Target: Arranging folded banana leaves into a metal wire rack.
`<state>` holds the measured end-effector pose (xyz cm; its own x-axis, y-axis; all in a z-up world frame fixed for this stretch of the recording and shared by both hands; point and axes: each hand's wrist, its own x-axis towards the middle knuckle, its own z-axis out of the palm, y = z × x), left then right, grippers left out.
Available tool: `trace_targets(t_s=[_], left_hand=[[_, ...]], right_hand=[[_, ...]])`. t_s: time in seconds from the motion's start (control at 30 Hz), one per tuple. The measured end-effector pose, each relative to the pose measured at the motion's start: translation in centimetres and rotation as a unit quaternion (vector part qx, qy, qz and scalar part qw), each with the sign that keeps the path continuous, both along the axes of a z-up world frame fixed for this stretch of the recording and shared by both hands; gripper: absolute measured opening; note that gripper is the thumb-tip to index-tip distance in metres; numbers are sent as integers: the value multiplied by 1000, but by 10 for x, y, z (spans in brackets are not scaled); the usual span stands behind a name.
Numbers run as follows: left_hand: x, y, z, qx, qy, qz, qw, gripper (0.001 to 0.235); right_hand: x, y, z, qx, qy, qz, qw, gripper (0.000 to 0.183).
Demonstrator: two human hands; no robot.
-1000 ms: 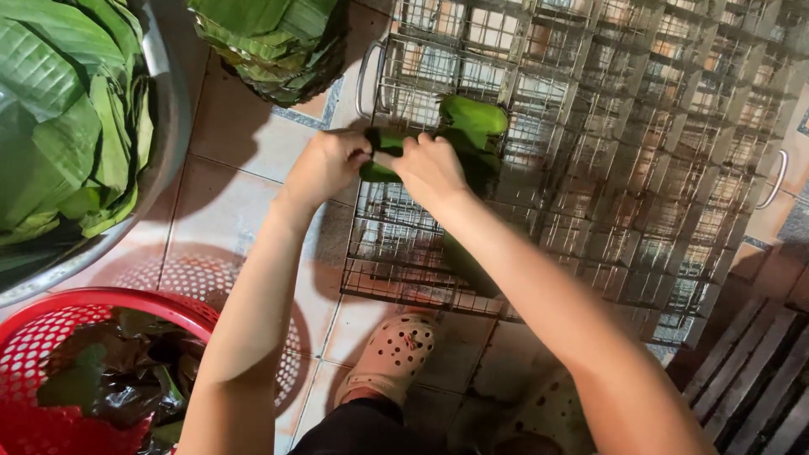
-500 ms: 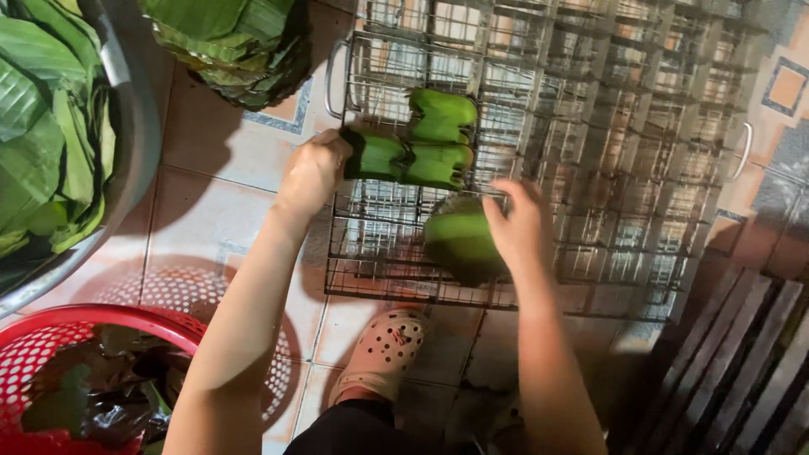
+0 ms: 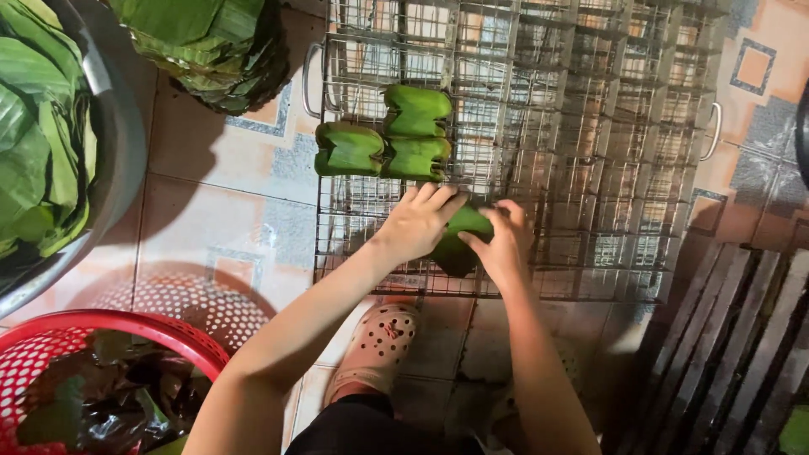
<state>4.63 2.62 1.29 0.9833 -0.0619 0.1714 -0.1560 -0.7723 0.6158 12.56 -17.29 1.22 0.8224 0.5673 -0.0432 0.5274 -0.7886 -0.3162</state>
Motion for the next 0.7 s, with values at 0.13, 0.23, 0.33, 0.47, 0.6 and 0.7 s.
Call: trace_targets(t_s=[0.13,0.23,0.33,0.47,0.6,0.7], left_hand=[[23,1,0,80,45,-46,995,65],[28,0,-15,135,108,-102,980,40],[21,1,-32,-95,15,-126,987,25],[-3,12,-8,-484,317,-100,810,39],[-16,24,40,-721,504,-68,471,69],[-31,22,25,-819,491,-34,293,85]], right_hand=[[2,-16,0,125,55,30,990,37],[-6,-28,4,149,114,5,982,27],[-12,-40,0,204,167,-93,960,17],[-11,-37,11,327,165,-56,929,9],[-10,0,65,282,-57,127,949,23],[-21,12,85,222,-75,210,949,23]])
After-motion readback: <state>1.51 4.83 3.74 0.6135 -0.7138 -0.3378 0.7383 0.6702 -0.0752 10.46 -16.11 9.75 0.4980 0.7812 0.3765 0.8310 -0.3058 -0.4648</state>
